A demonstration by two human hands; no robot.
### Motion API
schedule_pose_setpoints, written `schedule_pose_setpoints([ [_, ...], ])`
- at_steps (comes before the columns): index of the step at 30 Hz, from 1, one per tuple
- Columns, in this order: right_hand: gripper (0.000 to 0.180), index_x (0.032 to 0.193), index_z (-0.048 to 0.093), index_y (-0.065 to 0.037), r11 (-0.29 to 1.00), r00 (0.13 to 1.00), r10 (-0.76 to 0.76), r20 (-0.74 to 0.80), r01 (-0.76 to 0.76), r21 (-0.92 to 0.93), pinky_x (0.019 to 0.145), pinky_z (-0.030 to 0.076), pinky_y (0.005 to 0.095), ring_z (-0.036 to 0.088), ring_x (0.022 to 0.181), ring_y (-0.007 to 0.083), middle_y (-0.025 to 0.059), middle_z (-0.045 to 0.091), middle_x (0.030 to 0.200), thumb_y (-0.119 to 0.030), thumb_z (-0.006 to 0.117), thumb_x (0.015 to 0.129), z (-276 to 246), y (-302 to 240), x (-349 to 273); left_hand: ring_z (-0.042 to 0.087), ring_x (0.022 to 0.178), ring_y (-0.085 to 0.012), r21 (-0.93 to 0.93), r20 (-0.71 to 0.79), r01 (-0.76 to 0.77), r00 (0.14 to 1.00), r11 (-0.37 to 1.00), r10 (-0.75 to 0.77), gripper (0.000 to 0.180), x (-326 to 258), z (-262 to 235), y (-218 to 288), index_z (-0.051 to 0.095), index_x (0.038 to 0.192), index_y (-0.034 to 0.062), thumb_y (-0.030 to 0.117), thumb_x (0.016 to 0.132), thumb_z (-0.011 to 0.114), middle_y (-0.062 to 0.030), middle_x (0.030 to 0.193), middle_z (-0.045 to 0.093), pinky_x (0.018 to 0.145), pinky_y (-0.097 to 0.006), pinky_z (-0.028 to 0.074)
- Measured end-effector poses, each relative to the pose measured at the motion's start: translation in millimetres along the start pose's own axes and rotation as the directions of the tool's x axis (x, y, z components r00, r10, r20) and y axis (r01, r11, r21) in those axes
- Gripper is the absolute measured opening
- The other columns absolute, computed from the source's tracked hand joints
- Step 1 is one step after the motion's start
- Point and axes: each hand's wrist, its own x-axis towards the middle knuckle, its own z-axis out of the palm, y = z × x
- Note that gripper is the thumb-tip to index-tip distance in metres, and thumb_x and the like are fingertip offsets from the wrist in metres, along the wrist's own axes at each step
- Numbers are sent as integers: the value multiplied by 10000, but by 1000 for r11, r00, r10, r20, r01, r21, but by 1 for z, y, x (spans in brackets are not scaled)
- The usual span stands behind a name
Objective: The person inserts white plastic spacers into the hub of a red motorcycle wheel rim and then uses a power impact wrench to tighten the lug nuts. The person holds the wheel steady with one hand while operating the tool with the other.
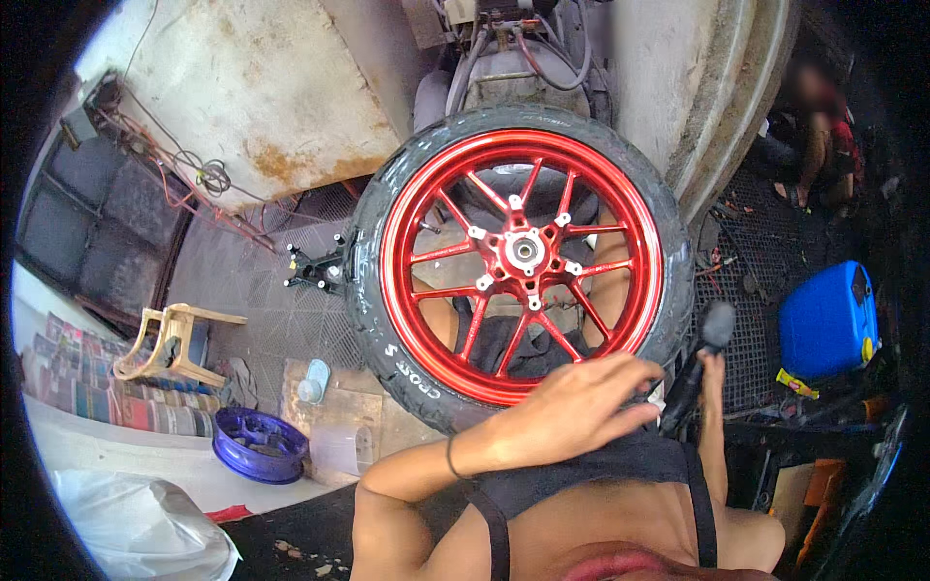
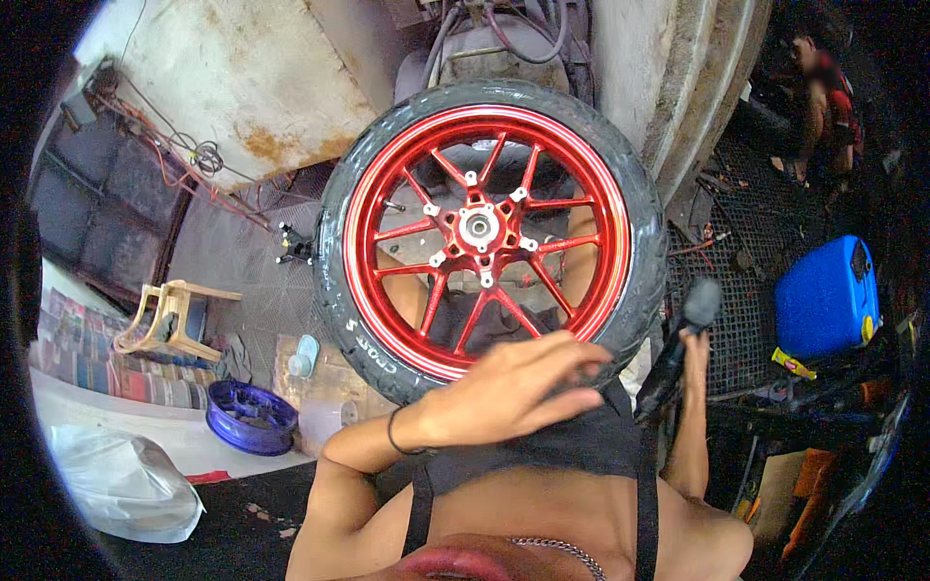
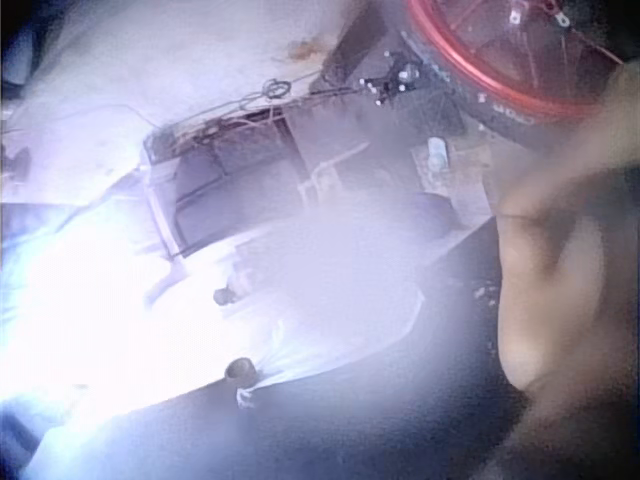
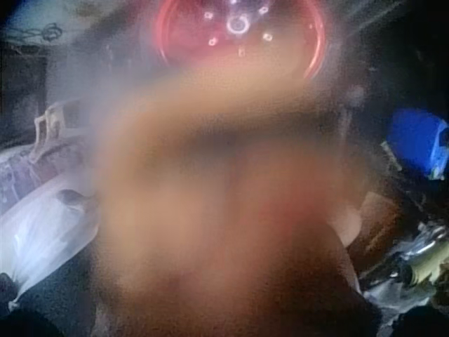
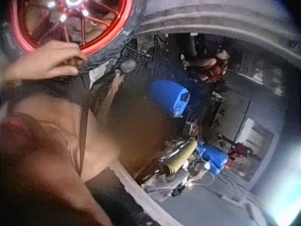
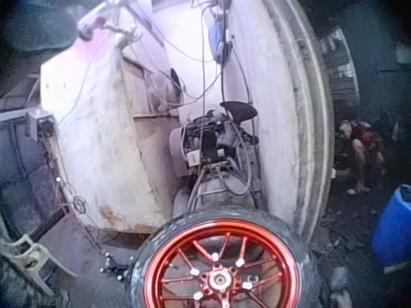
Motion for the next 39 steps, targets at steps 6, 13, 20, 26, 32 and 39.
schedule_pose_setpoints([
  [6,691,1215,467,19,729,865,-408,291,118,674,713,540,343,597,840,219,118,572,994,-378,762,732,-11,-243,-41,508,1184,-400,-139,-36,-17,999,990,12,691,24,51,-5,343,1370,-56,372,920,646,-261,1260,469,1005,-444,419],
  [13,1016,1385,270,20,480,270,-787,554,-295,826,704,505,354,533,802,202,63,477,951,-364,879,668,37,-378,-57,302,1379,-480,-357,-55,-38,998,933,19,1026,44,84,2,75,1465,-111,476,876,675,-375,1472,235,1145,-450,292],
  [20,872,1393,358,80,709,652,-642,402,305,636,837,581,424,674,948,313,205,619,1151,-479,711,825,98,-410,-125,328,1332,-530,-60,-344,-10,939,998,-12,1080,30,67,-1,9,1542,11,333,829,754,-375,1466,237,1080,-504,357],
  [26,920,1378,404,42,748,675,-499,544,18,664,809,586,424,683,917,288,214,613,1144,-694,530,841,116,-404,-115,285,1371,-512,-135,-88,280,952,950,-293,1055,24,47,-4,38,1544,19,327,830,751,-360,1475,238,1111,-487,322],
  [32,937,1368,373,44,655,263,-645,718,-293,696,692,569,406,649,782,300,188,603,977,-722,494,843,148,-406,-108,228,1425,-453,-506,-402,-268,914,820,51,1082,16,85,-19,-86,1536,9,355,874,697,-364,1509,139,1146,-446,258],
  [39,931,1328,361,70,896,483,-199,853,-262,358,584,527,397,616,631,292,193,563,877,-720,487,851,134,-425,-121,411,1337,-362,-688,-221,-60,967,723,-130,998,-5,54,-21,25,1519,1,275,872,734,-291,1515,188,1026,-419,450],
])
